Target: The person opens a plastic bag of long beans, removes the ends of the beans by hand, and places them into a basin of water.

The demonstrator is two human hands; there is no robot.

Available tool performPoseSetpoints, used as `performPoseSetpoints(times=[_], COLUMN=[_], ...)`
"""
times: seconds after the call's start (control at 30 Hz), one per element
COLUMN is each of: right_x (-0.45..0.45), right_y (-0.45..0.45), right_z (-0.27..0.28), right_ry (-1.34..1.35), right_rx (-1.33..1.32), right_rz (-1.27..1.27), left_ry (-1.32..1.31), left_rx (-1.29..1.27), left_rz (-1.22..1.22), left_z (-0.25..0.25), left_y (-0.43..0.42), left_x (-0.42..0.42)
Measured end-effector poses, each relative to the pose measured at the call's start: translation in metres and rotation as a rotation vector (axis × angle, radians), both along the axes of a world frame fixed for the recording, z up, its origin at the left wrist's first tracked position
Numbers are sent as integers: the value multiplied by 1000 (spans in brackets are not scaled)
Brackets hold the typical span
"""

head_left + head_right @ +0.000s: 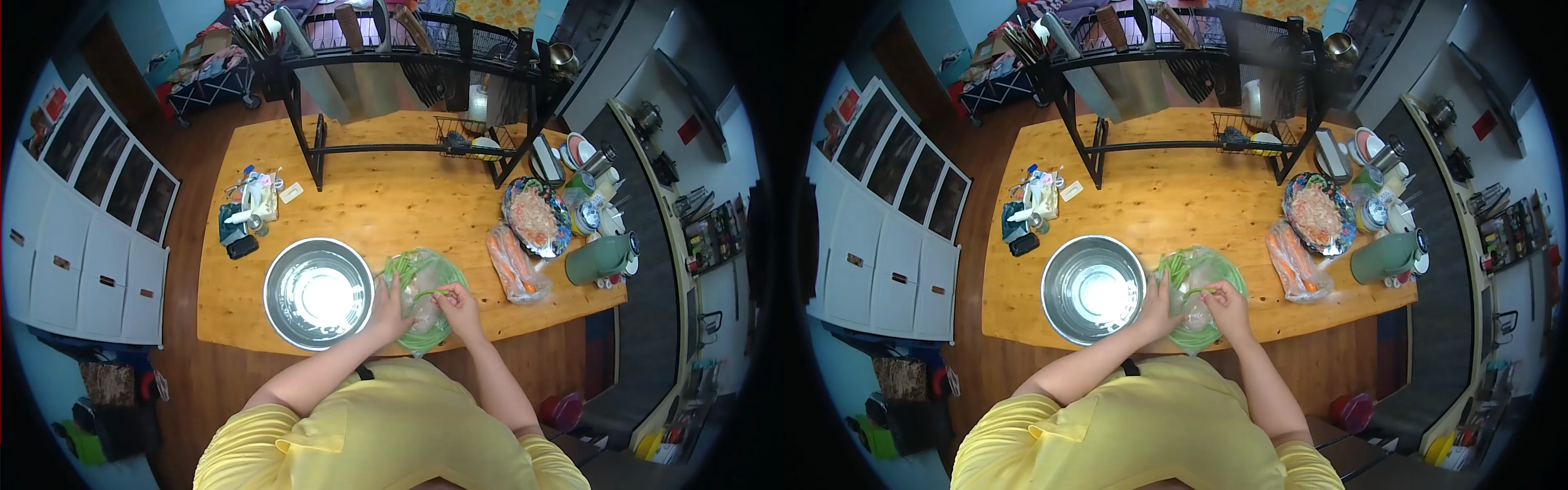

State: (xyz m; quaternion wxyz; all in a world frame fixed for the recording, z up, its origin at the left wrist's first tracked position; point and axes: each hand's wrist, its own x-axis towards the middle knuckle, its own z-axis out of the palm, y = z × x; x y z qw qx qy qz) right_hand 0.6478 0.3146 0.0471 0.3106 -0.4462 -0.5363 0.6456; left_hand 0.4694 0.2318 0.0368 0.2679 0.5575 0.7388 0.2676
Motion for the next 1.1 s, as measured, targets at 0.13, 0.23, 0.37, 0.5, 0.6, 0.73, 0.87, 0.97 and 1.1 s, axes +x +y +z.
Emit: performPoseSetpoints(times=[0.13, 0.23, 0.37, 0.5, 0.6, 0.73, 0.87, 0.97, 1.1], right_x=[0, -6, -4, -6, -18, -29, -39, -45, -56], right_y=[-6, -13, -15, -13, -18, -24, -25, -23, -16], right_z=[16, 37, 80, 90, 81, 67, 47, 25, 35], right_ry=[28, -26, -341, -460, -599, -565, -367, 9, 223], right_rx=[53, 218, 620, 922, 893, 785, 477, 63, -296], right_rz=[154, 197, 276, 386, 462, 367, 257, 146, 90], left_ry=[-12, -131, -54, 97, 168, 95, -129, -258, -612], left_rx=[221, 308, 406, 414, 413, 415, 364, 322, 174], left_rz=[-188, -224, -249, -218, -204, -108, 6, 53, 161], left_z=[52, 52, 66, 76, 79, 70, 57, 45, 43], left_y=[1, 3, -4, -13, -18, -23, -28, -40, -49], left_x=[-10, -15, -22, -23, -21, -14, -9, -11, -30])
